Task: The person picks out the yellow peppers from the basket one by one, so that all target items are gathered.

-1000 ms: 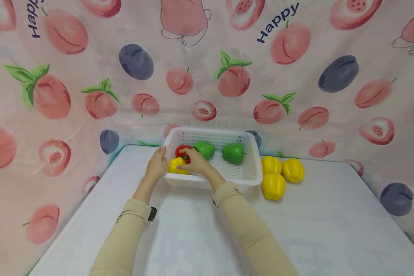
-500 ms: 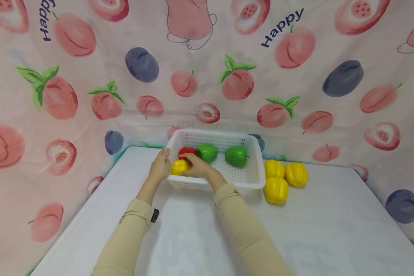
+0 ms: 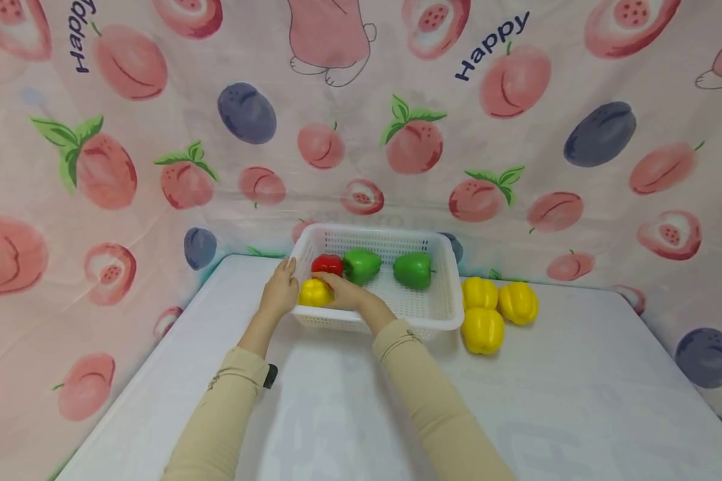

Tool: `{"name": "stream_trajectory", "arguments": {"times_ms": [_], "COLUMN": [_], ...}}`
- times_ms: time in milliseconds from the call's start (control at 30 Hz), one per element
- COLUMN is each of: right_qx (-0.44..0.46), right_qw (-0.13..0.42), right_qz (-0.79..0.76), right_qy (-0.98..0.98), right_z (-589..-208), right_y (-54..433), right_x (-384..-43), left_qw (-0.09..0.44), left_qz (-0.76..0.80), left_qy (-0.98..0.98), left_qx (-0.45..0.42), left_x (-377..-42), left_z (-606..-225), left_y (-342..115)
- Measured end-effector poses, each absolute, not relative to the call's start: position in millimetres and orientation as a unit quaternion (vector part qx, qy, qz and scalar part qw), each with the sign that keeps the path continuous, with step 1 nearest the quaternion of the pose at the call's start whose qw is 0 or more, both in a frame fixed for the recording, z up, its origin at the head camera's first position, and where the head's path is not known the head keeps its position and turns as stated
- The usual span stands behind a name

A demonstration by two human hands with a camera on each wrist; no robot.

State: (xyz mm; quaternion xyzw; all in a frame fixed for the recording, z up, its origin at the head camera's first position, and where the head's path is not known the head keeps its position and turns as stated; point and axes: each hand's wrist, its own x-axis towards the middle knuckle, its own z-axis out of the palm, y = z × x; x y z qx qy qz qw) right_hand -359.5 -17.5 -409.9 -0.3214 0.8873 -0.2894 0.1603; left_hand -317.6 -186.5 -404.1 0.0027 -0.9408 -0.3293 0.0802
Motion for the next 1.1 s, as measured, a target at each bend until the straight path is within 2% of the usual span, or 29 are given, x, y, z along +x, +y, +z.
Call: {"name": "stream_trajectory", "arguments": {"times_ms": [533,1100], "right_qx": [-0.296,-0.309], "right_qw": [0.170,0.138], "right_qz": [-0.252,-0.259], "right_qy": [0.906,0.905], "right_z": [-408.9,-407.8], "right_y": [-19.2,-17.8], "right_x": [-358.0,-360.0], "left_qw": [0.074,0.069], "left_qz": [-0.329,-0.331], "left_qy": [-0.941,-0.941], "left_qx": [0.005,0.011], "left_x": [-317.6,-318.4], "left_z": [-404.7,-403.9], "left_y": [-187.6,-187.0]}}
